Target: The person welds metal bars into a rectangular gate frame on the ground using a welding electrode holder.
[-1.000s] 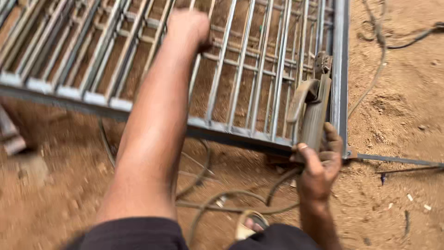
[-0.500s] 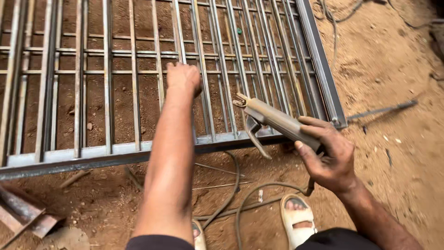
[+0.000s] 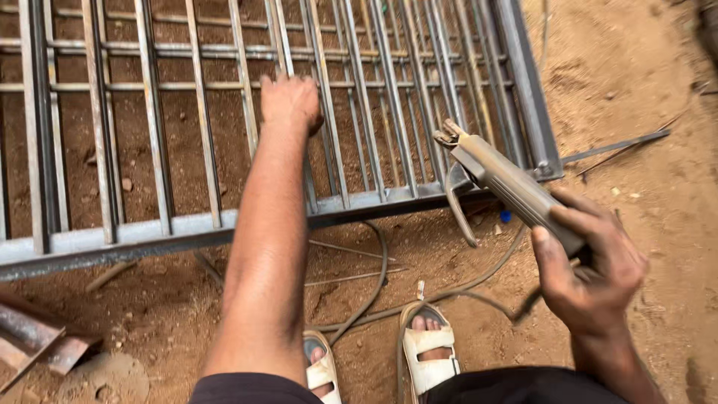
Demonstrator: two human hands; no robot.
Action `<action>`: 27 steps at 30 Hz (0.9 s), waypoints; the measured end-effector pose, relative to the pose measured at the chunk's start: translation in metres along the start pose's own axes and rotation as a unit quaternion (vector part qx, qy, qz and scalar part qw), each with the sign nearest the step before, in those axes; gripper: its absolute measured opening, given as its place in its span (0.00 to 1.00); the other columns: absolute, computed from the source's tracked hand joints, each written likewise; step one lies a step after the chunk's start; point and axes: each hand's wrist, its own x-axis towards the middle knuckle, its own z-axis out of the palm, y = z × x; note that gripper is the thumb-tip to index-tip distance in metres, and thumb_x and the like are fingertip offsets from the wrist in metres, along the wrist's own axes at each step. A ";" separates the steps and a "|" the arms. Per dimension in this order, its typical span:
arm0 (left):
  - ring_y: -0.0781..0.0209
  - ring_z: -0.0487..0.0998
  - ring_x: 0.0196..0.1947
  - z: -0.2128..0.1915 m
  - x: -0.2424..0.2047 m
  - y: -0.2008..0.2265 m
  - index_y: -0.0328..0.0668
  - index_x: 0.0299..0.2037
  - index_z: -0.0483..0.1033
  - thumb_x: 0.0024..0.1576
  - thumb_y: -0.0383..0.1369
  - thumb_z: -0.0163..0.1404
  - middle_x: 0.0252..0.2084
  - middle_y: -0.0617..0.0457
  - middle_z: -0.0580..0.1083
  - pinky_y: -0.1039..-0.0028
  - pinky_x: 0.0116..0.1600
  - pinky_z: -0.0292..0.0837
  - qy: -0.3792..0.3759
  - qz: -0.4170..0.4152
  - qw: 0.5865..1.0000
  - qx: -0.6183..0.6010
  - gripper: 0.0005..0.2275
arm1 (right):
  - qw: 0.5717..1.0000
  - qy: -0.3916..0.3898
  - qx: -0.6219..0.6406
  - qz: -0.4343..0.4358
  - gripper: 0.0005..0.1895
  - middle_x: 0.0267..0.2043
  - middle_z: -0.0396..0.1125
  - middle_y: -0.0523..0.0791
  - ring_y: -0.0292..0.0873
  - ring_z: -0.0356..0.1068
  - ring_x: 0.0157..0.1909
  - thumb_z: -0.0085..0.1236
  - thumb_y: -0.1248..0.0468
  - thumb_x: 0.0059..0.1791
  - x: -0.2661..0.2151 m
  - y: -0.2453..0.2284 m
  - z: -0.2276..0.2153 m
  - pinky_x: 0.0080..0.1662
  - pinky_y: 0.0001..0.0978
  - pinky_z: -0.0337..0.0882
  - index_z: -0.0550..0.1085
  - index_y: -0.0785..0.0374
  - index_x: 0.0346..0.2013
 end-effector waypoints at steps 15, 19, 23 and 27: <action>0.46 0.62 0.70 -0.004 0.008 0.037 0.44 0.72 0.55 0.64 0.57 0.40 0.70 0.42 0.64 0.40 0.72 0.45 0.023 -0.059 0.998 -0.017 0.33 | 0.971 0.077 0.188 0.129 0.12 0.58 0.70 0.62 0.47 0.78 0.46 0.58 0.73 0.51 -0.019 0.101 0.032 0.44 0.31 0.82 0.72 0.74 0.48; 0.48 0.55 0.74 0.030 0.049 0.055 0.43 0.71 0.57 0.62 0.56 0.42 0.74 0.42 0.58 0.41 0.73 0.43 0.023 -0.126 0.991 -0.031 0.32 | 0.966 0.077 0.149 0.195 0.12 0.59 0.70 0.64 0.48 0.78 0.43 0.55 0.74 0.51 -0.045 0.116 0.007 0.42 0.32 0.81 0.72 0.76 0.49; 0.48 0.61 0.71 0.047 0.076 0.055 0.42 0.72 0.57 0.63 0.44 0.44 0.70 0.43 0.64 0.40 0.73 0.43 0.072 -0.177 0.980 -0.047 0.28 | 0.960 0.062 0.119 0.244 0.13 0.59 0.69 0.63 0.49 0.78 0.42 0.55 0.74 0.50 -0.046 0.125 0.003 0.39 0.33 0.82 0.71 0.75 0.48; 0.56 0.75 0.60 0.056 0.075 0.058 0.43 0.76 0.54 0.61 0.38 0.49 0.55 0.49 0.76 0.42 0.78 0.38 -0.009 -0.191 0.975 -0.113 0.32 | 0.957 0.070 0.161 0.231 0.11 0.59 0.70 0.64 0.49 0.77 0.41 0.56 0.74 0.50 -0.051 0.131 0.016 0.38 0.32 0.80 0.72 0.74 0.47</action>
